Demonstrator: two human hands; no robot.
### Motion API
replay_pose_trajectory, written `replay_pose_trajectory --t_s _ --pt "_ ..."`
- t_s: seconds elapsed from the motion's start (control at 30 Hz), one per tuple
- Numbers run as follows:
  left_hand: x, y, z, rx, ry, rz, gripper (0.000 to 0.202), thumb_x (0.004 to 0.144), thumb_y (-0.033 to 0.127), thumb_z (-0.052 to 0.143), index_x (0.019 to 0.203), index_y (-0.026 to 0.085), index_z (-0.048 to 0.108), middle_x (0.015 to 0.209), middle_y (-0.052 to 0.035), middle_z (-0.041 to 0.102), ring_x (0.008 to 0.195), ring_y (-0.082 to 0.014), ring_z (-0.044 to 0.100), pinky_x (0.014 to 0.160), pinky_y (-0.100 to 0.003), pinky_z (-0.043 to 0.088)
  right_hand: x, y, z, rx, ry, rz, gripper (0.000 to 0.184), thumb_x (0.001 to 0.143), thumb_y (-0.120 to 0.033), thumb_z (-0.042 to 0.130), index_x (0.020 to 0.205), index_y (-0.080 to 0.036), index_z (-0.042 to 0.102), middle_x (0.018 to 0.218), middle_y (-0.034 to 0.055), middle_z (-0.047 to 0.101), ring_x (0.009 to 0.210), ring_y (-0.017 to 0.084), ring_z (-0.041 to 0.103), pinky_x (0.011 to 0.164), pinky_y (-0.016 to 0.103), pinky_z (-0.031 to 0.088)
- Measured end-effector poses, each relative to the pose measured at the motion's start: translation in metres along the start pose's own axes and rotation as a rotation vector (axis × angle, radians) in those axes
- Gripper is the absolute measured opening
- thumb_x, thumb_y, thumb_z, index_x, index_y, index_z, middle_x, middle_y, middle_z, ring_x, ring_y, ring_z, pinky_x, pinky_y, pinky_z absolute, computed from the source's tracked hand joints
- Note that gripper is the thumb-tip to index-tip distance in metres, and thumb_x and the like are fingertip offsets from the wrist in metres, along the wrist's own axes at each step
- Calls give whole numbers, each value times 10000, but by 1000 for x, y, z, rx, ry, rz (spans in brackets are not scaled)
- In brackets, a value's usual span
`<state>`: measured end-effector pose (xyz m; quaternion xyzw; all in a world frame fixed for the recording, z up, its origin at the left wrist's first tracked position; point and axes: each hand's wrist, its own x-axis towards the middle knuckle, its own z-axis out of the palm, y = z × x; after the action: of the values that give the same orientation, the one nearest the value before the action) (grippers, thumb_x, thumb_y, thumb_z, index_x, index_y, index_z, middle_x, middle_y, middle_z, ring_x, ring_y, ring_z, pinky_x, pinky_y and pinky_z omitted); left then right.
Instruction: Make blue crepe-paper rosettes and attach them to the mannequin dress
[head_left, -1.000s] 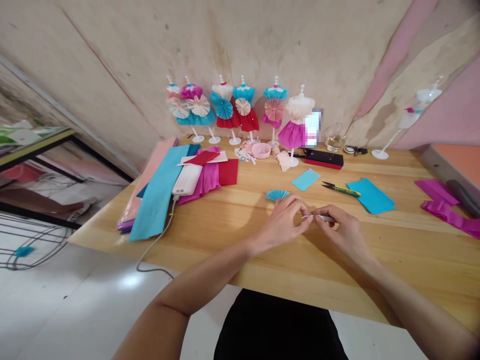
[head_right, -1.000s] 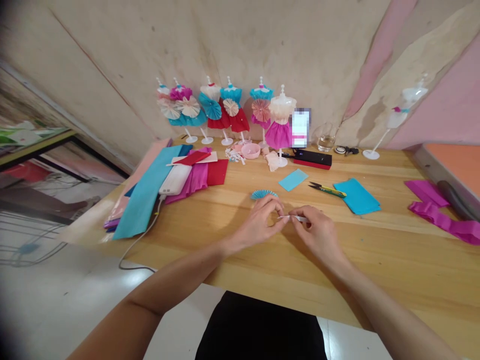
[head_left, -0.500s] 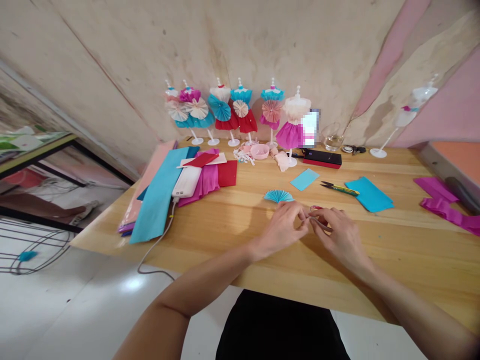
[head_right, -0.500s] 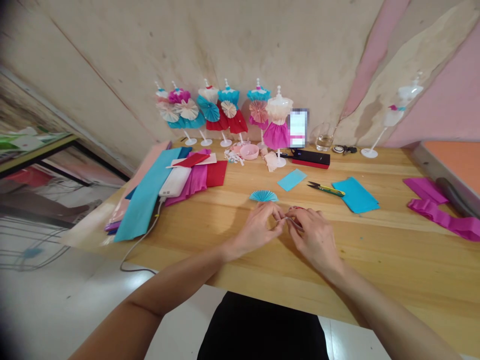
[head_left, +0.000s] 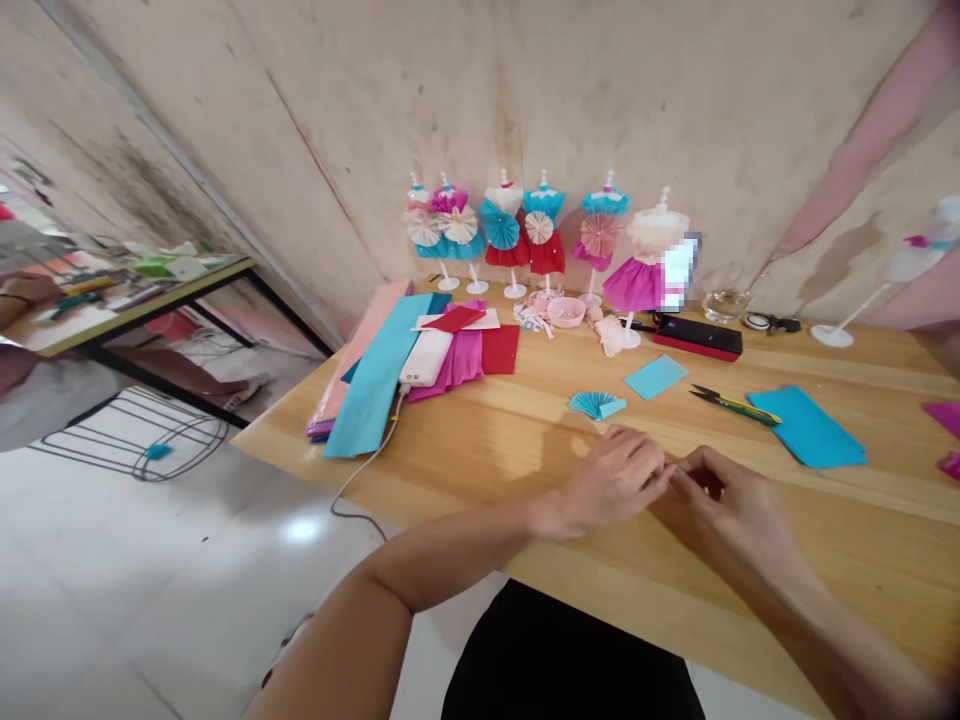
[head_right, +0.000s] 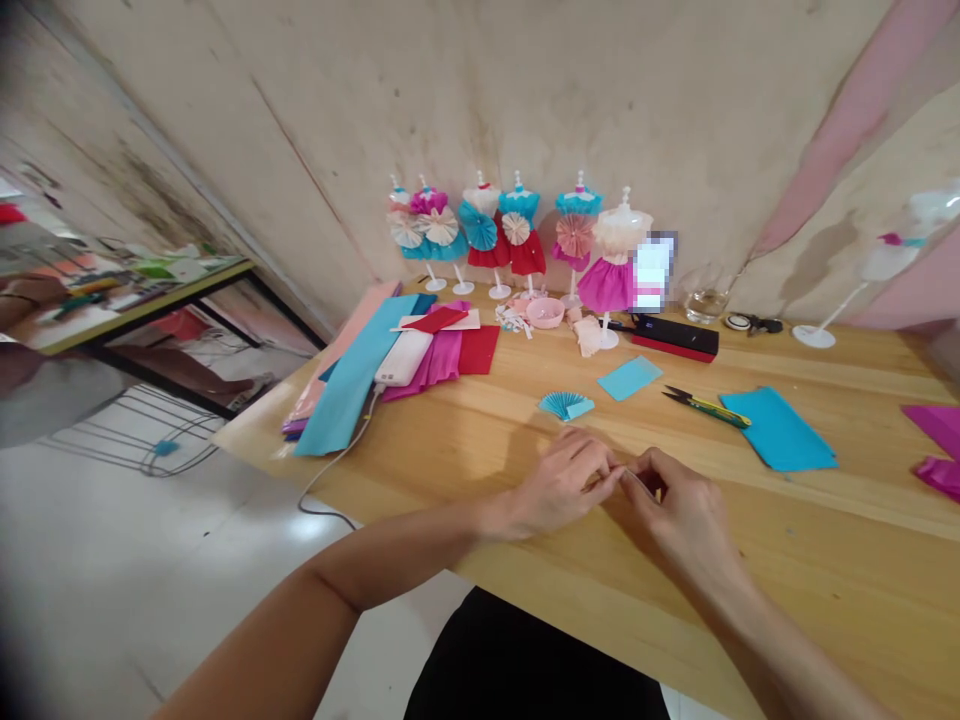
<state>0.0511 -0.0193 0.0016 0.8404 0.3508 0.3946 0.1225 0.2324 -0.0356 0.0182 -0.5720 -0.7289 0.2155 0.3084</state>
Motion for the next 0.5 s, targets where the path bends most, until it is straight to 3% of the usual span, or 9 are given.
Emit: replay_pose_trajectory --t_s 0.17,0.23,0.33,0.4,0.5 --pt "0 2 -4 -206 71 -129 180 933 331 505 800 210 489 877 -21 652 878 -142 601 855 -311 482 -8 -20 3 156 69 79 286 842 -465 594 685 -231 543 517 -34 505 466 133 437 457 274 349" --pt "5 -6 -9 -233 96 -225 175 920 324 526 790 211 493 891 -15 650 888 -140 607 839 -299 481 -13 -28 0 218 58 74 291 840 -456 602 670 -227 542 534 -26 519 477 131 442 458 271 359" --pt "14 -20 -18 -219 252 -452 193 908 317 544 767 205 475 879 -15 638 850 -137 609 792 -287 476 -13 -31 -13 260 111 18 277 862 -440 595 700 -217 572 637 5 592 552 140 507 515 277 408" --pt "17 -24 -18 -267 294 -459 203 888 368 584 811 205 491 904 -11 643 885 -135 615 830 -286 469 -3 -19 -28 147 268 -31 240 876 -437 589 787 -215 607 702 17 616 602 149 537 566 286 423" --pt "15 -23 -10 -342 252 -400 247 862 412 619 820 202 496 895 -8 644 900 -137 619 857 -290 463 25 27 -61 -99 505 -87 232 891 -428 568 968 -213 611 787 29 642 667 167 578 664 314 446"
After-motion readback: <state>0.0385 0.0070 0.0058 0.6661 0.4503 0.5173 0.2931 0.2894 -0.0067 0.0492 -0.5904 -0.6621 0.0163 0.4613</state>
